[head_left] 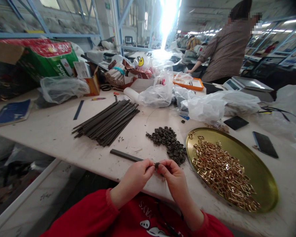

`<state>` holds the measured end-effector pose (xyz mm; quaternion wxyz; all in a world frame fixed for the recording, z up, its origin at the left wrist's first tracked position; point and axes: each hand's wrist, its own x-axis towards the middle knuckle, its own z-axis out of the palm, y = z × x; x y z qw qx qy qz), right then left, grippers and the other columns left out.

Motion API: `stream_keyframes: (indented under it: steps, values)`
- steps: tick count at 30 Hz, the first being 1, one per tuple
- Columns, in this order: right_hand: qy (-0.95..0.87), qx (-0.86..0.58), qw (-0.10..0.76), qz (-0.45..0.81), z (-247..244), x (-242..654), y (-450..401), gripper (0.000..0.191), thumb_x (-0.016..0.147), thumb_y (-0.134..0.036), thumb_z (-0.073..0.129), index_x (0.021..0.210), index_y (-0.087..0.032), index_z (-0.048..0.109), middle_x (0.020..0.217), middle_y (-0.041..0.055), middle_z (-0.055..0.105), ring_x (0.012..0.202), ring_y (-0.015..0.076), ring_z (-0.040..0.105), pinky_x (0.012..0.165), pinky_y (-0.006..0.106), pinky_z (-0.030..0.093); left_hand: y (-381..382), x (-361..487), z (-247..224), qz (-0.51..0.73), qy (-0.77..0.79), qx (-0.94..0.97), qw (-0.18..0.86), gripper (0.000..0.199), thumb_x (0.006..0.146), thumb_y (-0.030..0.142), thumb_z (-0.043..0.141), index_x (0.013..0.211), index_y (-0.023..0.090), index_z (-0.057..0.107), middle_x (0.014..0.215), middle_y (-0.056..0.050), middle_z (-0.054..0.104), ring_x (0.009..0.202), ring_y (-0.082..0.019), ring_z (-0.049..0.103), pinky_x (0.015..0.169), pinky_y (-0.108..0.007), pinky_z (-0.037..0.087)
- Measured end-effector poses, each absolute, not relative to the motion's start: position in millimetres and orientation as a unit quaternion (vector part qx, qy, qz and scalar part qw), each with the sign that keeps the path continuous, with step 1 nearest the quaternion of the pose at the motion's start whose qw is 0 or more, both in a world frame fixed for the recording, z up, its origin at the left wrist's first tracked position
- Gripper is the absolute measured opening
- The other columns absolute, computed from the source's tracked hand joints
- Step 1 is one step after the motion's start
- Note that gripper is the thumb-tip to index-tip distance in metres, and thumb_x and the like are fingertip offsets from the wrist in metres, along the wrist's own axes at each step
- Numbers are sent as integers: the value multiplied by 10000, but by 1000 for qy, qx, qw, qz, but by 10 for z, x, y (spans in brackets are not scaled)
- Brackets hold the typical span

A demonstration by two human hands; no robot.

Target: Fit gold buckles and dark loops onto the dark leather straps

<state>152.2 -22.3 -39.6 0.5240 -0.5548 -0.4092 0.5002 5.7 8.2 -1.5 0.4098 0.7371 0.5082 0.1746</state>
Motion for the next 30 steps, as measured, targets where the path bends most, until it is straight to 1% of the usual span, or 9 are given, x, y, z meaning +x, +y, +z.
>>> stream_keyframes:
  steps: [4,8,13,16,19,22,25,27,30]
  values:
    - [-380,-537,519,546,-373,1522,-205,271,651,-388,700,803,-183,609,611,-24,594,586,131,524,585,251,414,88,58,-61,166,507,737,414,206,835,255,420,767,173,597,721,-18,642,667,-154,559,573,-231,344]
    - [-404,-544,491,548,-363,1504,-174,232,659,-378,688,758,-172,646,671,4,626,638,146,528,611,261,416,48,94,-98,208,510,711,438,224,852,233,365,817,166,575,762,-28,627,712,-157,554,618,-239,379]
    - [-465,-576,506,442,-393,1394,-207,165,719,-342,633,789,-197,665,727,19,621,699,176,541,670,294,415,16,97,-162,240,509,665,490,331,832,170,342,1129,124,481,758,-28,578,718,-160,532,685,-271,410]
    - [-515,-563,497,413,-372,1373,-253,227,800,-375,539,894,-215,672,764,33,617,723,183,540,681,302,411,24,56,-208,257,511,645,507,401,824,151,341,1220,122,398,722,-10,547,706,-157,520,699,-283,413]
    - [-503,-550,495,447,-332,1403,-267,307,834,-434,476,873,-202,673,705,27,590,677,171,524,642,289,407,15,14,-181,256,484,648,530,398,828,138,333,1223,140,382,676,13,523,679,-148,507,681,-279,411]
    - [-426,-536,501,529,-313,1430,-261,261,753,-437,601,867,-206,642,707,0,573,629,143,501,600,260,406,-26,-5,-79,245,443,655,561,382,852,163,337,1232,148,375,691,12,523,663,-137,497,669,-270,416]
    - [-389,-471,480,630,-298,1428,-279,317,745,-428,618,991,-229,616,754,-8,599,634,136,519,639,270,429,-67,-17,0,243,413,647,593,390,863,189,357,1250,138,361,839,-34,561,706,-128,513,706,-268,428]
    - [-397,-445,458,659,-271,1414,-303,290,761,-428,598,960,-221,639,720,-6,612,646,142,538,688,288,438,-80,-33,-8,237,423,636,601,426,857,193,379,1274,122,333,895,-58,571,732,-129,528,719,-269,430]
    - [-414,-462,452,641,-220,1384,-341,258,730,-424,629,878,-214,658,698,-1,627,689,165,569,722,302,447,-85,-72,-109,220,459,621,596,489,853,233,411,1310,117,283,793,-27,585,672,-129,537,661,-261,428]
